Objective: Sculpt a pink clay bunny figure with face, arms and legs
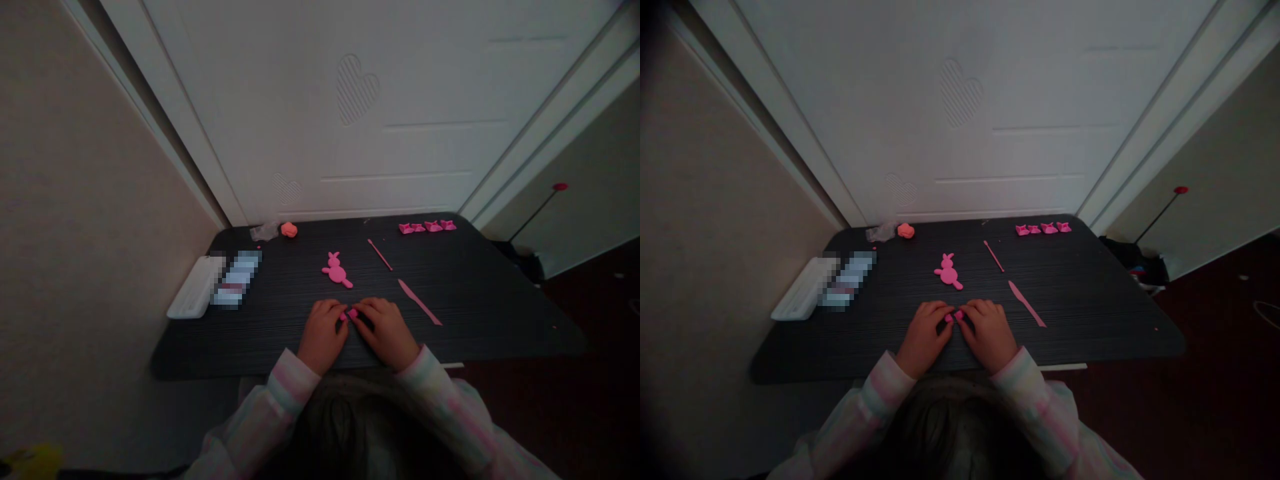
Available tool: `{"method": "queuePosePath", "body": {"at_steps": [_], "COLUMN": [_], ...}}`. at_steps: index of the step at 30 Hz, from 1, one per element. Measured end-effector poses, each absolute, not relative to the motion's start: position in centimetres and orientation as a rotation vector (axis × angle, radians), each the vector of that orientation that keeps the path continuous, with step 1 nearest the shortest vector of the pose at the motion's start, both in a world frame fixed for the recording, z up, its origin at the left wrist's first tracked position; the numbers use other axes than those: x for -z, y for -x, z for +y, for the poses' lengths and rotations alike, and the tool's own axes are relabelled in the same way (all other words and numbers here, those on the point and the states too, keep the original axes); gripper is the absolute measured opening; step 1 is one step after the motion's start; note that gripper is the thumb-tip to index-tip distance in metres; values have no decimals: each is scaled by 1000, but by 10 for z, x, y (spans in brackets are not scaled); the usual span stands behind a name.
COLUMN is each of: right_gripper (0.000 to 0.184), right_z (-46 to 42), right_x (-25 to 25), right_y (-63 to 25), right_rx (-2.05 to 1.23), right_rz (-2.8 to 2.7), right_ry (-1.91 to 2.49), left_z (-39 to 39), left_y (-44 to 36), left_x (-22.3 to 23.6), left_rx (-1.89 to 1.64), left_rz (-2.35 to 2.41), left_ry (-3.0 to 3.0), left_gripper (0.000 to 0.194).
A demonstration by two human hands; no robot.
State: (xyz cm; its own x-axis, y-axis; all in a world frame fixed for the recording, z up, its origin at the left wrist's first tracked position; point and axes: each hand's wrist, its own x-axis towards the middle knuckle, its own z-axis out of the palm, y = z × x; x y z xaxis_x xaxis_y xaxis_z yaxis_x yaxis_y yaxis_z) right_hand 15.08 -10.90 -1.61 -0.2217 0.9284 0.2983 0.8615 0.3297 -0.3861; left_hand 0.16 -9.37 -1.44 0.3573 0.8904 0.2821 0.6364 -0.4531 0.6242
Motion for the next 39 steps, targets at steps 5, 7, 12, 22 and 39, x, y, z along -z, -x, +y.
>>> {"method": "queuePosePath", "body": {"at_steps": [5,7,12,22,39], "right_gripper": [18,17,17,14,26], "right_z": [-110,-110,-108,-105,-100], "right_x": [15,14,15,21,24], "right_y": [-150,-151,-156,-160,-178], "right_rx": [-233,-248,-251,-103,61], "right_rz": [-2094,-2063,-1903,-1763,-1671], "right_ry": [1542,1535,1570,1763,1683], "left_z": [-94,-94,-93,-95,-101], "left_y": [-2,-1,0,1,2], "left_x": [13,13,12,10,6], "left_rx": [-844,-852,-892,-917,-1038], "left_rz": [1338,1342,1360,1380,1243], "left_ry": [-2205,-2189,-2127,-2029,-1681], "left_gripper": [16,14,9,12,7]}}
